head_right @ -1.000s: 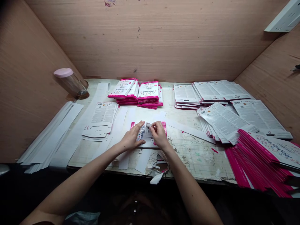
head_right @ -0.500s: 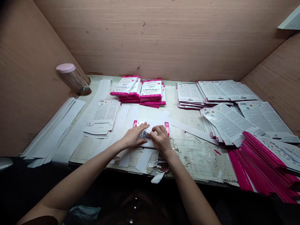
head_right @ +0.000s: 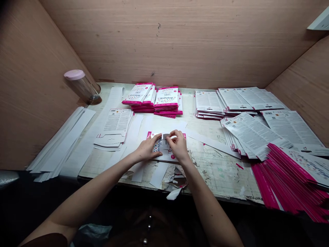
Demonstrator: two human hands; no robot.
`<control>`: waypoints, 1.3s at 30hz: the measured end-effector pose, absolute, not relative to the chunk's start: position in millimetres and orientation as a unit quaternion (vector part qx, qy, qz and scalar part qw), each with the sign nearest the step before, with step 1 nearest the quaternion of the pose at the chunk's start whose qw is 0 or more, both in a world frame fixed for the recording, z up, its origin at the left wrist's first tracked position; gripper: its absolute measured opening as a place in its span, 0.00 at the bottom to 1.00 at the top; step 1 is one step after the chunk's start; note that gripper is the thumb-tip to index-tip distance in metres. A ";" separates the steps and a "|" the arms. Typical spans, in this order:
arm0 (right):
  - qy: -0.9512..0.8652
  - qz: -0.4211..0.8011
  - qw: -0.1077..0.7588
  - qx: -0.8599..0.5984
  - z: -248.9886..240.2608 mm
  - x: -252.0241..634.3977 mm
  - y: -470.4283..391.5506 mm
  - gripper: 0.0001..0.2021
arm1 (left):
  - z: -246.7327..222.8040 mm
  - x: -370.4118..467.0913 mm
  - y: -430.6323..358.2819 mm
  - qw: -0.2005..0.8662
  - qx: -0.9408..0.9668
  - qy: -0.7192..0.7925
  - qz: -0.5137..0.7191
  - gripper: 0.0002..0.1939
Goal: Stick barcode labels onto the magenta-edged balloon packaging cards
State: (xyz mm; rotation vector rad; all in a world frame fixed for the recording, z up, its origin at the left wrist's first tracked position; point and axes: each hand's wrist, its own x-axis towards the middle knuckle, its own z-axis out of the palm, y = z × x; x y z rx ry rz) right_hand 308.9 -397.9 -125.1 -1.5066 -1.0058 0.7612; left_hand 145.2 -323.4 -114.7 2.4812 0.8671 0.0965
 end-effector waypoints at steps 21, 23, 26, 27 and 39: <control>-0.405 0.321 0.529 -0.673 -132.0 303.7 -399.2 0.33 | -110.0 148.5 -323.3 0.312 0.897 0.310 0.034 0.08; -0.415 0.311 0.528 -0.673 -132.3 303.7 -403.8 0.28 | -108.7 148.6 -323.3 0.324 0.892 0.314 0.035 0.06; -0.500 0.180 0.500 -0.684 -129.6 304.3 -418.2 0.22 | -108.1 148.4 -322.7 0.331 0.890 0.311 0.036 0.05; -0.550 0.115 0.471 -0.680 -128.5 304.9 -423.3 0.18 | -108.2 148.2 -322.4 0.333 0.890 0.309 0.036 0.05; -0.785 -0.196 0.223 -0.544 -129.1 306.7 -425.7 0.07 | -111.3 147.9 -319.9 0.346 0.888 0.302 0.032 0.04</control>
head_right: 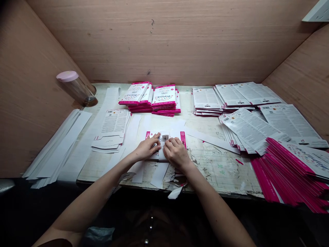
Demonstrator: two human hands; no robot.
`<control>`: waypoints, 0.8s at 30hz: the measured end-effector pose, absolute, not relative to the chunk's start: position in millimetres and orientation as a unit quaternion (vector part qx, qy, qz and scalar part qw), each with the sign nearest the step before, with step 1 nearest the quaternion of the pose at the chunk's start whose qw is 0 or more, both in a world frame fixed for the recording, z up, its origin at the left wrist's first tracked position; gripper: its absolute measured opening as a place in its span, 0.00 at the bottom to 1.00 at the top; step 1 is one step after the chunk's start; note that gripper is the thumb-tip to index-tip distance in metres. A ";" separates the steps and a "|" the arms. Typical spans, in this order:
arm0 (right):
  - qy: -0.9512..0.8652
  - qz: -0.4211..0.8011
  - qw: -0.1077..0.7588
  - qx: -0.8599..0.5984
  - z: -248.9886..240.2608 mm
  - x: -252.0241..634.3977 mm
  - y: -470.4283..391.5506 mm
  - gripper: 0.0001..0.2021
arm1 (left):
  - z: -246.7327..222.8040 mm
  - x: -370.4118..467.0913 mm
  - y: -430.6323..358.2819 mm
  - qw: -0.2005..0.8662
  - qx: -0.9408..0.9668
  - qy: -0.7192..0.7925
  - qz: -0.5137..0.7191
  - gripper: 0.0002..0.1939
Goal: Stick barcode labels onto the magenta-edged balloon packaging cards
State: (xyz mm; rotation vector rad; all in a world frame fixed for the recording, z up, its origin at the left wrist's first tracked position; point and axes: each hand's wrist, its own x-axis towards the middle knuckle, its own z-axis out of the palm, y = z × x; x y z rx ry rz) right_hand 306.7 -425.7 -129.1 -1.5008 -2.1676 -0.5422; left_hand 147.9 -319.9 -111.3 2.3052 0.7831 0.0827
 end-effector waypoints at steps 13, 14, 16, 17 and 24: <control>-0.752 -0.077 0.331 -0.565 -142.2 310.7 -415.9 0.07 | -105.5 149.1 -322.3 0.337 0.889 0.308 0.016 0.04; -0.745 -0.054 0.347 -0.567 -142.7 311.7 -415.3 0.07 | -105.2 149.2 -322.4 0.337 0.889 0.309 0.014 0.04; -0.733 -0.012 0.377 -0.567 -142.8 313.3 -414.7 0.07 | -105.2 149.4 -322.4 0.337 0.889 0.309 0.012 0.05; -0.727 0.006 0.387 -0.567 -142.5 314.0 -414.6 0.07 | -105.4 149.4 -322.3 0.337 0.889 0.309 0.012 0.04; -0.696 0.089 0.399 -0.590 -140.6 317.3 -412.3 0.05 | -107.5 149.0 -321.1 0.337 0.891 0.304 0.015 0.04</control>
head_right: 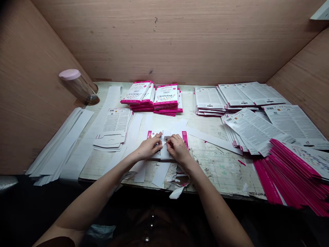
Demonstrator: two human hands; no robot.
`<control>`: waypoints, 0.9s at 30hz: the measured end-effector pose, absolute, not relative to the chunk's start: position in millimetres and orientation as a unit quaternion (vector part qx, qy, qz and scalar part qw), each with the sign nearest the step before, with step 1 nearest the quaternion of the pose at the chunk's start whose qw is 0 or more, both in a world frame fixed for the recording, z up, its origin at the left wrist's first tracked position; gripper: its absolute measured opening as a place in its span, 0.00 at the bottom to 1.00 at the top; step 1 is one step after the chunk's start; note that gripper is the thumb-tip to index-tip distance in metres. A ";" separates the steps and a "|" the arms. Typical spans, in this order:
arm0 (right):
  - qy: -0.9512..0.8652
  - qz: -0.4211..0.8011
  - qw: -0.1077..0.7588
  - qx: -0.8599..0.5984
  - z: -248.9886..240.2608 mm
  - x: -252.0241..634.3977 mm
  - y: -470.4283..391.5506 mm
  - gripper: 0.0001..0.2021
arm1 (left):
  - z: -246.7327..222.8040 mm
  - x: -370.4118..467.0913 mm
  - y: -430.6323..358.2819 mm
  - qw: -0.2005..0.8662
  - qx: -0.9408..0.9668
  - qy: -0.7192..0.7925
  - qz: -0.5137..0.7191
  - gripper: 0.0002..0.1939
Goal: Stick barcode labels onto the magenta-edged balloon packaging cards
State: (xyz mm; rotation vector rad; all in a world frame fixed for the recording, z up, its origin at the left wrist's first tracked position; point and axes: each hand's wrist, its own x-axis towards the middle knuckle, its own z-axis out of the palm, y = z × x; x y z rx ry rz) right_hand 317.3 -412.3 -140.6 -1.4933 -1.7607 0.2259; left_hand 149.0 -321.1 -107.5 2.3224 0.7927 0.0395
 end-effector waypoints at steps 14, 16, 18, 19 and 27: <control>-0.614 0.186 0.418 -0.643 -123.5 331.9 -400.0 0.06 | -106.7 148.1 -321.2 0.341 0.889 0.304 0.009 0.04; -0.601 0.182 0.429 -0.650 -122.9 335.1 -398.6 0.07 | -106.1 147.7 -321.5 0.342 0.890 0.301 0.012 0.04; -0.585 0.190 0.444 -0.652 -121.1 337.5 -398.1 0.07 | -106.2 147.8 -321.6 0.343 0.890 0.299 0.016 0.04; -0.577 0.197 0.453 -0.651 -119.5 338.1 -398.3 0.08 | -106.5 147.8 -321.5 0.342 0.891 0.299 0.018 0.04; -0.654 0.177 0.433 -0.594 -104.5 327.6 -413.2 0.07 | -112.7 148.9 -324.9 0.337 0.887 0.312 0.044 0.04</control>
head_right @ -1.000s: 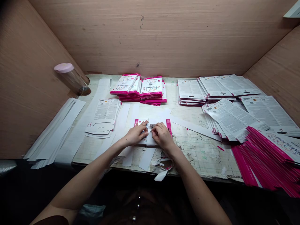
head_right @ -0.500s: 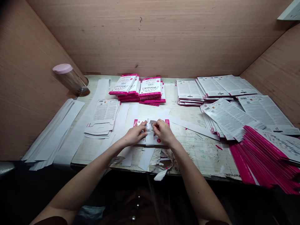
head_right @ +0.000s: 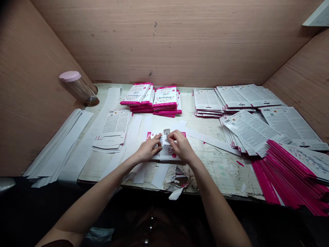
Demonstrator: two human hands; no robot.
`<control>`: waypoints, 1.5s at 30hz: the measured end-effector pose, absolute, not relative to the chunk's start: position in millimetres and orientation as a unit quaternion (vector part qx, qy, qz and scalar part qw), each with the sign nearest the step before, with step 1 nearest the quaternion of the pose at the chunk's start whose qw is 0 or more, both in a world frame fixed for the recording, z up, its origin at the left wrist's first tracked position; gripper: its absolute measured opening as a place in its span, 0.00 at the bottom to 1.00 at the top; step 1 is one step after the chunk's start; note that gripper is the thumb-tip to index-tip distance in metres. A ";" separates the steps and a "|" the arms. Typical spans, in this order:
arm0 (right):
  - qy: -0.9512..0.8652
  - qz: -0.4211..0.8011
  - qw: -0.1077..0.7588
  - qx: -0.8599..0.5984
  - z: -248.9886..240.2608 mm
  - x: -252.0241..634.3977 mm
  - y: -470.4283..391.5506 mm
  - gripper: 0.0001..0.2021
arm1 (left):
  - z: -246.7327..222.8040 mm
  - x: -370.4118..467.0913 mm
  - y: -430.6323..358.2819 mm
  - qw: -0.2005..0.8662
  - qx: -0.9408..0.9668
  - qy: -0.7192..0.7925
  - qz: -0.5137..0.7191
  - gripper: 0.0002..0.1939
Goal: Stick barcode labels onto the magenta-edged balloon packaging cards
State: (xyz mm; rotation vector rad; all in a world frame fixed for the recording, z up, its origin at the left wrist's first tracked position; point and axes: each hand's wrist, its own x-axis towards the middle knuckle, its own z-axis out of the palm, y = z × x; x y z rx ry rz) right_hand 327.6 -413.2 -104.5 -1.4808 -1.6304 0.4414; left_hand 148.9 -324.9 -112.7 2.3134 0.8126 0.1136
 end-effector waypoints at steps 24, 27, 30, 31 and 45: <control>-0.696 0.153 0.296 -0.636 -128.0 319.4 -412.1 0.08 | -112.1 133.5 -313.4 0.443 0.866 0.188 0.138 0.04; -0.692 0.175 0.289 -0.638 -122.5 323.5 -407.5 0.08 | -115.6 135.1 -314.7 0.443 0.861 0.202 0.149 0.04; -0.687 0.189 0.288 -0.640 -117.7 321.8 -409.7 0.08 | -119.6 138.0 -316.8 0.442 0.854 0.223 0.158 0.03; -0.685 0.192 0.288 -0.641 -116.9 320.3 -411.5 0.08 | -120.5 138.8 -317.3 0.441 0.853 0.228 0.160 0.02; -0.545 0.266 0.438 -0.664 -99.2 331.2 -404.5 0.08 | -127.7 147.8 -325.3 0.340 0.868 0.322 0.166 0.02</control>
